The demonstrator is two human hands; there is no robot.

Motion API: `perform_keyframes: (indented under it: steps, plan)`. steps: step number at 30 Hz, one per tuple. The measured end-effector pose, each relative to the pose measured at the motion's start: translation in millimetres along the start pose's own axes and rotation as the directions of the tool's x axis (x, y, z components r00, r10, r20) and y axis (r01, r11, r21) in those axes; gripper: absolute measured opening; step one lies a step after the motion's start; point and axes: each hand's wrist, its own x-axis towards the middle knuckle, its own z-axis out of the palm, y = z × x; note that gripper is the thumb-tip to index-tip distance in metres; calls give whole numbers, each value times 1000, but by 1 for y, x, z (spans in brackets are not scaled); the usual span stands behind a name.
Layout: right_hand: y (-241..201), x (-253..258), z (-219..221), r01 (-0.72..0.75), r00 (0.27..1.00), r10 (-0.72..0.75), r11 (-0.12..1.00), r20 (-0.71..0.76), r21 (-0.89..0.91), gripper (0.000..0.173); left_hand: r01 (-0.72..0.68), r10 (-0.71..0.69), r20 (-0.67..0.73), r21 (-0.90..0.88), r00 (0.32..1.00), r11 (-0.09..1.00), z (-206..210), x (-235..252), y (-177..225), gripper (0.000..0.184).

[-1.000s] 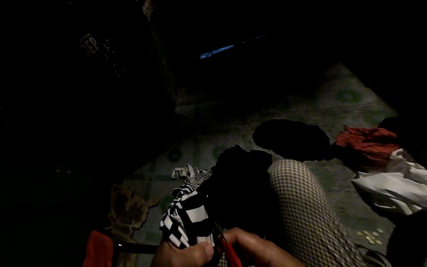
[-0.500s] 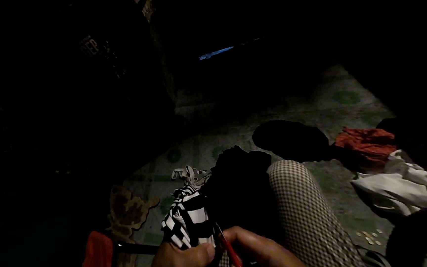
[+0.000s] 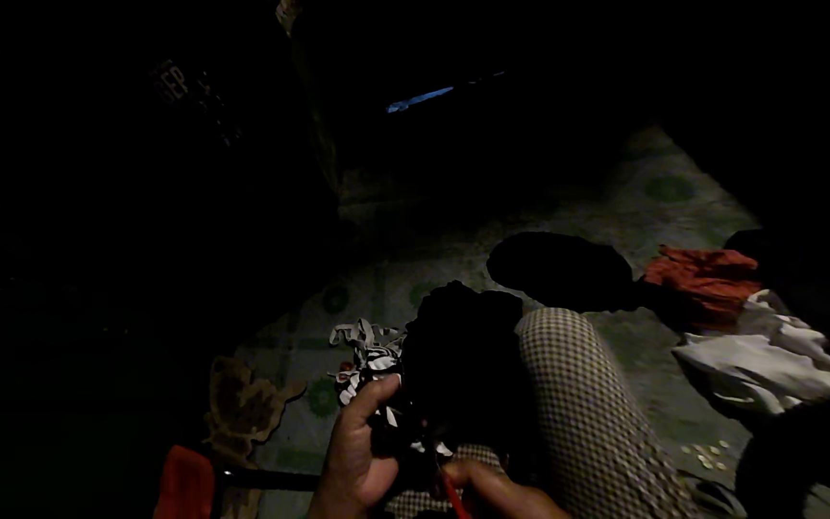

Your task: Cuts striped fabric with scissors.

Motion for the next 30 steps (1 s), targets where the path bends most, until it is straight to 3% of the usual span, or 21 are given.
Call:
perform_keyframes:
  steps: [8,16,24,30]
  plan:
    - [1,2,4,8,998,-6,999,-55,48,35,-195,188,76,104,979,975,-2,-9,0,20]
    - [-5,10,6,43,999,-39,992,-35,119,34,-216,215,36,38,976,976,6,-11,-2,20]
    - [-1,14,11,98,994,-109,944,17,314,39,-275,272,53,71,961,959,11,-17,-7,22]
    - [-4,21,7,124,984,-158,944,86,306,42,-268,272,-62,69,960,961,15,-24,-4,27]
